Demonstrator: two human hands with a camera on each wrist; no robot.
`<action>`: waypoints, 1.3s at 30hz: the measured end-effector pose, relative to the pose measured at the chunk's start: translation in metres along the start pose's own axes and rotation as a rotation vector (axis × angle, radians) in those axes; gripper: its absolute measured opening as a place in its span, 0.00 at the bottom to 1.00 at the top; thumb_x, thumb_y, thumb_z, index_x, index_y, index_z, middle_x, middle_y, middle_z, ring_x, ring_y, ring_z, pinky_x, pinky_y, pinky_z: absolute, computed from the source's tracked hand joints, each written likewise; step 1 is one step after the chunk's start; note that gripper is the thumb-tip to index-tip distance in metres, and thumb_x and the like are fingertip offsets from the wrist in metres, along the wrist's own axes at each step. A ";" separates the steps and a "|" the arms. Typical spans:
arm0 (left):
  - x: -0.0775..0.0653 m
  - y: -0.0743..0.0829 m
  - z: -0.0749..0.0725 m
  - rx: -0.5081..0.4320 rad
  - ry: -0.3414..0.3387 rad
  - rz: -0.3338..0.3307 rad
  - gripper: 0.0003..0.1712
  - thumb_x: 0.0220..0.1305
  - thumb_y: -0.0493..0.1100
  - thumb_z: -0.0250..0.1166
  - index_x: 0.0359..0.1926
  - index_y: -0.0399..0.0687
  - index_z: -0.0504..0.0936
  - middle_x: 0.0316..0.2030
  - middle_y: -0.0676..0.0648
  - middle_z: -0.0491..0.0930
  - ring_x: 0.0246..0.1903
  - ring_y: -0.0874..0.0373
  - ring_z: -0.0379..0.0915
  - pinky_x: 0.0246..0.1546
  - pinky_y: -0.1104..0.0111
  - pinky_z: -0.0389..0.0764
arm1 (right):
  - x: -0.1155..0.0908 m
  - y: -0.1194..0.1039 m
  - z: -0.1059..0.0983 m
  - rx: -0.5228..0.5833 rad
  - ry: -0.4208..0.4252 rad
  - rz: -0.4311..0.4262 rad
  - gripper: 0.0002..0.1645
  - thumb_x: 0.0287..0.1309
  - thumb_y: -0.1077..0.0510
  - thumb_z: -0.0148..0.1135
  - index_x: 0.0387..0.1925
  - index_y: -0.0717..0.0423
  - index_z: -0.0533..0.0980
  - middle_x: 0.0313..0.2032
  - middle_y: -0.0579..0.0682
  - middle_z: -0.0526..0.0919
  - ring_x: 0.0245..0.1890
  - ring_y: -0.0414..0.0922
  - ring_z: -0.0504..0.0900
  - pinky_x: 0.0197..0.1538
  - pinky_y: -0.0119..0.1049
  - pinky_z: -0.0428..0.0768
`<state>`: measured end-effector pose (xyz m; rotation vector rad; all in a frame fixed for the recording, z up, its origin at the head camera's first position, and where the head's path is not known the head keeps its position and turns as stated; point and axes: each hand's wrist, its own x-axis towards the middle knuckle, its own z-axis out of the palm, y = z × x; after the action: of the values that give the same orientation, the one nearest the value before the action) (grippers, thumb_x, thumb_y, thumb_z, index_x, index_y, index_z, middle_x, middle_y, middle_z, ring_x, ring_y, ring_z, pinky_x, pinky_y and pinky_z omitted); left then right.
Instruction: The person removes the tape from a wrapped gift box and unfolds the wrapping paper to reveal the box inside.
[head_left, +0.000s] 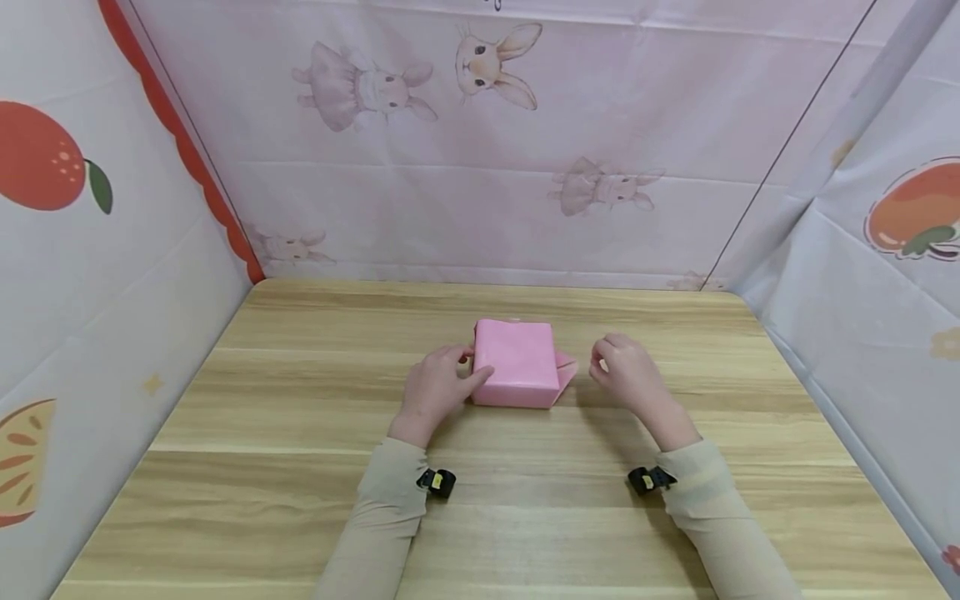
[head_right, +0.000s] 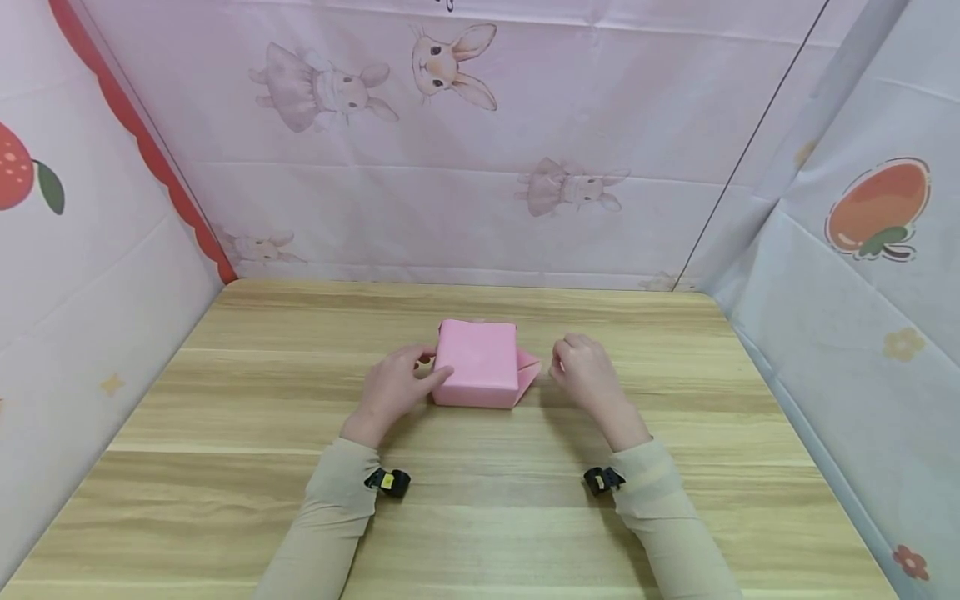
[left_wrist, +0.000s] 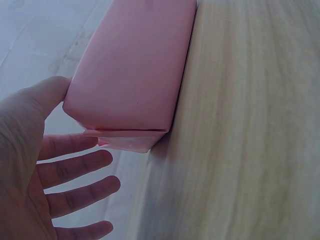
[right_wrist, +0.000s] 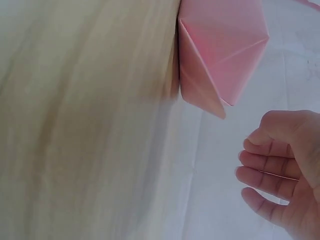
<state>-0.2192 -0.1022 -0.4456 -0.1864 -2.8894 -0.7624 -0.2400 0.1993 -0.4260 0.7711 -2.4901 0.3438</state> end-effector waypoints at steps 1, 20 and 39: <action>0.000 0.000 0.000 -0.001 0.001 0.001 0.35 0.59 0.73 0.58 0.54 0.54 0.81 0.52 0.50 0.83 0.53 0.51 0.80 0.47 0.57 0.81 | 0.000 0.000 -0.001 -0.002 -0.006 0.005 0.05 0.42 0.69 0.66 0.21 0.61 0.76 0.23 0.53 0.80 0.26 0.50 0.77 0.31 0.43 0.79; -0.001 -0.001 0.000 -0.010 -0.006 -0.015 0.35 0.59 0.73 0.58 0.55 0.54 0.81 0.53 0.50 0.83 0.53 0.52 0.79 0.48 0.57 0.81 | 0.021 -0.016 -0.013 0.047 0.050 0.077 0.02 0.54 0.65 0.65 0.28 0.61 0.79 0.28 0.56 0.83 0.28 0.51 0.80 0.32 0.44 0.80; 0.001 -0.001 -0.001 0.003 -0.017 -0.015 0.36 0.59 0.74 0.57 0.56 0.54 0.81 0.54 0.50 0.82 0.54 0.51 0.78 0.49 0.57 0.81 | 0.039 -0.035 0.005 0.062 -0.145 0.218 0.19 0.61 0.47 0.64 0.28 0.59 0.74 0.26 0.52 0.76 0.24 0.47 0.72 0.30 0.38 0.73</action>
<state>-0.2199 -0.1034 -0.4452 -0.1713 -2.9112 -0.7626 -0.2495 0.1513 -0.4064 0.5661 -2.7197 0.4589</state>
